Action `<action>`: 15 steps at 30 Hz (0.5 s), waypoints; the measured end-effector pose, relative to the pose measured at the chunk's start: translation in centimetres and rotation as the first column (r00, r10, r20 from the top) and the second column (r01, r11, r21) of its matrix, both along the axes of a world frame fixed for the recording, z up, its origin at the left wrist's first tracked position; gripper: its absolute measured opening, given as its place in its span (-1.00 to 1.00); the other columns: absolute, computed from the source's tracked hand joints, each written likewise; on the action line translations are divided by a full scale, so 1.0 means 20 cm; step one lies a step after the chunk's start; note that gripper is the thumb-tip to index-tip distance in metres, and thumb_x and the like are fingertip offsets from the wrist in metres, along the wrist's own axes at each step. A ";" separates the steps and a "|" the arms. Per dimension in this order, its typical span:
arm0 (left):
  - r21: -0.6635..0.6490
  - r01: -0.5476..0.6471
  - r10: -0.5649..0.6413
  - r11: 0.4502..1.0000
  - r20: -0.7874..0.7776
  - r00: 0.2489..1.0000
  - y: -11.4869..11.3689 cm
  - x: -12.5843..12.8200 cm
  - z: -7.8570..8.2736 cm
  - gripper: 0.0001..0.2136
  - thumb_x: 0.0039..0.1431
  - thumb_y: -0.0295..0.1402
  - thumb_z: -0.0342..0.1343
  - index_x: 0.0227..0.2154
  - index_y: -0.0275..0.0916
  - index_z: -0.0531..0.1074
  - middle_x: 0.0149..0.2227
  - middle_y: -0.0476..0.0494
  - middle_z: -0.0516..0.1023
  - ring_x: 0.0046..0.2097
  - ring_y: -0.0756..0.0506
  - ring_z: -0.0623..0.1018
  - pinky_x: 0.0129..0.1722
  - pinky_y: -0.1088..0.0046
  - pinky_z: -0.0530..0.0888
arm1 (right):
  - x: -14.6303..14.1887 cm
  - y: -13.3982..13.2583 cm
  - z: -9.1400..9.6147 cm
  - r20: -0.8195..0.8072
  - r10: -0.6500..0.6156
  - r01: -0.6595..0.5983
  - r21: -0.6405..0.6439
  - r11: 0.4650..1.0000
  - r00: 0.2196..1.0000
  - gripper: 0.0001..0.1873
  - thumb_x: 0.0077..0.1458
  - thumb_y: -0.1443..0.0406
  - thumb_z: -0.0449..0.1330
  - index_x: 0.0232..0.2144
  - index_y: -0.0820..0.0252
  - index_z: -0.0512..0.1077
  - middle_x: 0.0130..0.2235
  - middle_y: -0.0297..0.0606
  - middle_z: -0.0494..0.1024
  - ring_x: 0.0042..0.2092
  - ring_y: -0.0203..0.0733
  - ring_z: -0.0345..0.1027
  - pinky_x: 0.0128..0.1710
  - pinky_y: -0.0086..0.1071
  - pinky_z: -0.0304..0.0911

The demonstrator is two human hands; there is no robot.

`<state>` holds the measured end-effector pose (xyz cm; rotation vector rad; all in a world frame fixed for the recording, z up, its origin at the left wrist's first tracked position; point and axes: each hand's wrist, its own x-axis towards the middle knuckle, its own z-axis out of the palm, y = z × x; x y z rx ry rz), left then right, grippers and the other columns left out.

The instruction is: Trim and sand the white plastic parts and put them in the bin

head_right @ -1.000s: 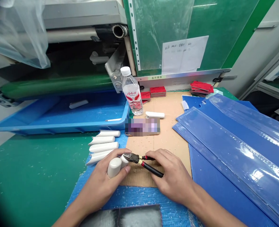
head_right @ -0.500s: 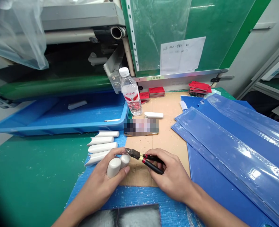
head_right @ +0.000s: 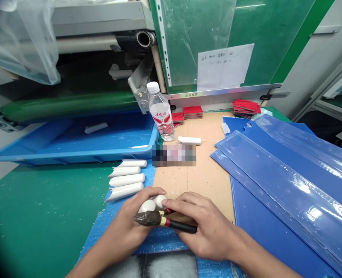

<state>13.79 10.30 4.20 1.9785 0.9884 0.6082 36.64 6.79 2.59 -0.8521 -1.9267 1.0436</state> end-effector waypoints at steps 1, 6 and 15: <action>-0.004 -0.025 0.025 1.000 -0.001 1.000 0.00 0.00 0.00 -0.67 0.26 -0.50 0.10 0.02 -0.01 0.30 -0.07 0.03 0.52 -0.11 -0.06 0.53 -0.09 0.41 0.41 | 0.00 0.00 0.00 0.019 0.001 -0.001 0.002 1.000 1.000 -0.28 0.02 0.57 0.15 0.23 0.08 0.34 -0.03 -0.15 0.51 -0.06 -0.11 0.43 -0.06 -0.26 0.34; -0.046 -0.133 0.131 0.990 -0.041 0.991 0.02 -0.01 -0.01 -0.78 0.34 -0.30 0.10 0.01 -0.01 0.31 -0.10 0.01 0.54 -0.11 -0.10 0.54 -0.12 0.38 0.43 | -0.01 -0.01 0.00 0.120 0.016 -0.017 0.014 1.000 0.993 -0.35 -0.01 0.54 0.22 0.15 0.14 0.41 -0.06 -0.17 0.53 -0.06 -0.09 0.41 -0.04 -0.25 0.32; 0.033 -0.120 0.121 0.992 -0.042 0.992 0.02 -0.01 -0.01 -0.69 0.24 -0.47 0.09 0.00 -0.03 0.32 -0.12 0.03 0.54 -0.12 -0.09 0.53 -0.10 0.38 0.43 | 0.03 0.00 0.00 0.077 -0.100 0.096 0.055 0.994 0.992 -0.31 -0.06 0.60 0.17 0.13 0.09 0.39 -0.01 -0.24 0.52 -0.02 -0.13 0.40 0.00 -0.29 0.31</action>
